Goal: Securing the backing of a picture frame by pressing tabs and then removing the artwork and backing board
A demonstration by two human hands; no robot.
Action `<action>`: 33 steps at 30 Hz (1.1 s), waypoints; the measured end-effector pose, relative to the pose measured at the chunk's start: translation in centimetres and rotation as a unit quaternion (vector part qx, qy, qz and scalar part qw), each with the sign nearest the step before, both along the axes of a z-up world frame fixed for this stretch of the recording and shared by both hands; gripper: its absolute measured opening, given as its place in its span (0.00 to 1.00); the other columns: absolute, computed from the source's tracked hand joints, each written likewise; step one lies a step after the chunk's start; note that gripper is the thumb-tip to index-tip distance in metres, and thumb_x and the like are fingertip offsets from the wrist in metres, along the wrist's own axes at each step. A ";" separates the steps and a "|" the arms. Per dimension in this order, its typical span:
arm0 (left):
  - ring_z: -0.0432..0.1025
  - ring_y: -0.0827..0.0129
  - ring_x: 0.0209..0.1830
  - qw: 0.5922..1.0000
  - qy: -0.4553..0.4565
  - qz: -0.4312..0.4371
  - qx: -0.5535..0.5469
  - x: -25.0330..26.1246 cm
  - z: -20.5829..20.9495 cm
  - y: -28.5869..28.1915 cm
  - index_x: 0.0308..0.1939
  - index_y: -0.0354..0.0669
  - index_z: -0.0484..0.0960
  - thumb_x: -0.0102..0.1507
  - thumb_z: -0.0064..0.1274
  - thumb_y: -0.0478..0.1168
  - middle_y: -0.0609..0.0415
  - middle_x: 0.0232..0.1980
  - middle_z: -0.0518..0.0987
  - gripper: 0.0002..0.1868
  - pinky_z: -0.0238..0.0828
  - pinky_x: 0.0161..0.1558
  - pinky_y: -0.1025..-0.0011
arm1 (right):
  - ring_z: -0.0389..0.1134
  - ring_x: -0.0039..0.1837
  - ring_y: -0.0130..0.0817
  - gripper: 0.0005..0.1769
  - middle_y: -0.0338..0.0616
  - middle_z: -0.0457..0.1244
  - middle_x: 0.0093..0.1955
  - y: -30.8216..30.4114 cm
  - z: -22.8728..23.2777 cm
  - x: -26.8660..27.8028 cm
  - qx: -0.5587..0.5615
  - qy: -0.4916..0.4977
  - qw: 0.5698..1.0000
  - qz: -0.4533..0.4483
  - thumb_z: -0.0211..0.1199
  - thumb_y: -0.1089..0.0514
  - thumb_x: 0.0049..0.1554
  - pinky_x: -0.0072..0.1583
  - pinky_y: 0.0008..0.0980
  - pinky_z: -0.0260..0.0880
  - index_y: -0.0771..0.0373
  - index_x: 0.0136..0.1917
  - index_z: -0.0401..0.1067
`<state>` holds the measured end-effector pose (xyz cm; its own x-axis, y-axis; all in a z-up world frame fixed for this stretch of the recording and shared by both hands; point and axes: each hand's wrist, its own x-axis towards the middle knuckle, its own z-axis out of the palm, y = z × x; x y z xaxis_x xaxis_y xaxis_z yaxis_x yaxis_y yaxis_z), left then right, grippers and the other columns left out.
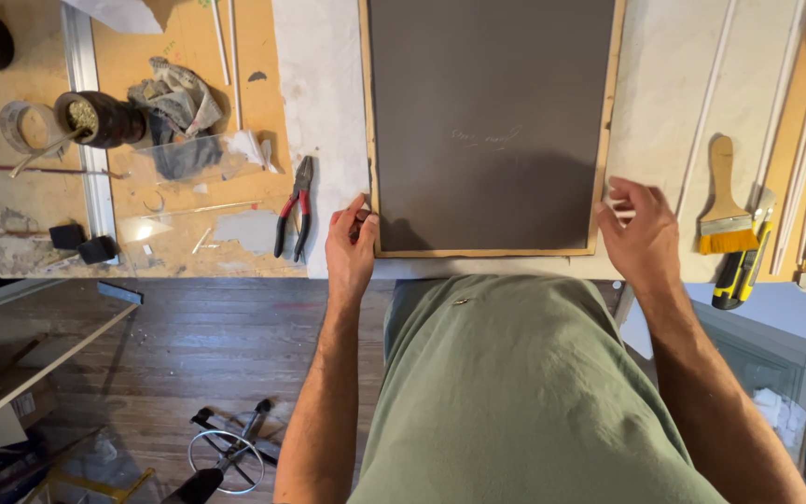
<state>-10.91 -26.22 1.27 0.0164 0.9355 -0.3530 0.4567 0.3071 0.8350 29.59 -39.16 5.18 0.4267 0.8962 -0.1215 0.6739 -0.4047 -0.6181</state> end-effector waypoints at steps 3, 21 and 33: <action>0.77 0.63 0.43 1.000 0.012 -0.008 0.011 -0.1 0.2 -0.1 0.63 0.44 0.82 0.65 0.58 0.49 0.49 0.49 0.77 0.24 0.76 0.44 0.68 | 0.74 0.52 0.52 0.18 0.52 0.65 0.52 2.9 1.6 -1.7 0.037 -0.007 0.998 0.045 0.73 0.62 0.61 0.49 0.36 0.77 0.65 0.64 0.79; 0.71 0.60 0.58 0.998 0.043 0.046 -0.006 4.0 2.9 2.4 0.62 0.40 0.81 0.65 0.50 0.46 0.47 0.52 0.75 0.24 0.65 0.63 0.67 | 0.70 0.58 0.46 0.32 0.56 0.62 0.65 4.2 4.2 -3.3 -0.169 0.035 0.984 -0.051 0.63 0.50 0.62 0.61 0.48 0.68 0.61 0.77 0.66; 0.77 0.70 0.40 0.988 -0.071 0.132 -0.026 5.3 12.0 2.2 0.52 0.45 0.89 0.65 0.62 0.43 0.48 0.42 0.85 0.14 0.76 0.39 0.73 | 0.73 0.52 0.60 0.27 0.63 0.66 0.53 2.0 0.5 0.1 -0.007 0.083 0.996 -0.025 0.72 0.59 0.60 0.51 0.47 0.76 0.71 0.69 0.74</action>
